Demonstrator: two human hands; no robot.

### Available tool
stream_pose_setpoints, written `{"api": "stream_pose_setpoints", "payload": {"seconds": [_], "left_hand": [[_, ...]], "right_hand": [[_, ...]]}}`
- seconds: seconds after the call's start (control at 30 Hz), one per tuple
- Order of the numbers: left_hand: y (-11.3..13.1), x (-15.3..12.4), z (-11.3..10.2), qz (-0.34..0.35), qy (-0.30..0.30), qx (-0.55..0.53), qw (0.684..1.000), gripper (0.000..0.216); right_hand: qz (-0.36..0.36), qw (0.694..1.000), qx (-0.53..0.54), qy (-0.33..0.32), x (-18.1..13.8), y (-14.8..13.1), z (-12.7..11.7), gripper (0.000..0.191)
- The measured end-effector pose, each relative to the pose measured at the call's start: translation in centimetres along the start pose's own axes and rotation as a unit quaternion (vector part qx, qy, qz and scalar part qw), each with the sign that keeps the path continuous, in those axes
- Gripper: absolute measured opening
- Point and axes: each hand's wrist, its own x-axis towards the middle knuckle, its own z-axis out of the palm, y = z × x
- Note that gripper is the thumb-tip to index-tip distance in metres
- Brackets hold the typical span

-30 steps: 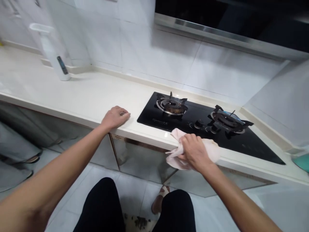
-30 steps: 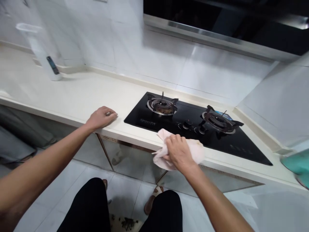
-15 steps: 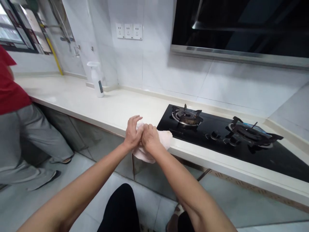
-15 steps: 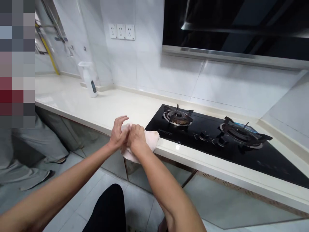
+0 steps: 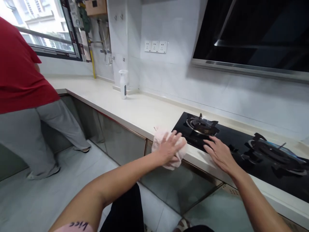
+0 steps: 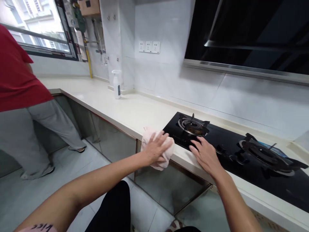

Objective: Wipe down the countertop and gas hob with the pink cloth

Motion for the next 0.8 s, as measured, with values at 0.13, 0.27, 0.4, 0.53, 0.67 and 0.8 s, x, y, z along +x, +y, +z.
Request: {"api": "stream_pose_setpoints", "payload": {"seconds": [0.13,0.27,0.4,0.53,0.67,0.8], "left_hand": [[2.5,2.3,0.9,0.047,0.018,-0.012,0.999,0.091],[0.7,2.2,1.2,0.108,0.05,-0.029,0.992,0.066],[-6.2,-0.5,0.9,0.022,0.046,-0.074,0.996,0.077],[-16.1,-4.2,-0.9,-0.169,0.048,-0.071,0.982,0.064],[-23.4,-7.4,-3.5,-0.359,0.079,-0.073,0.927,0.051],[-25.2,-8.2,-3.8,-0.556,0.172,-0.083,0.809,0.056]], "right_hand": [[0.063,0.994,-0.066,-0.068,-4.5,3.1,2.3,0.065],[0.076,0.99,-0.068,-0.1,-5.3,3.9,3.5,0.068],[0.083,0.989,-0.052,-0.11,-5.3,4.2,3.4,0.07],[0.085,0.99,-0.039,-0.102,-5.6,3.8,3.1,0.07],[0.085,0.991,-0.04,-0.093,-5.7,3.2,2.9,0.072],[0.085,0.991,-0.044,-0.089,-5.3,2.6,2.6,0.074]]}}
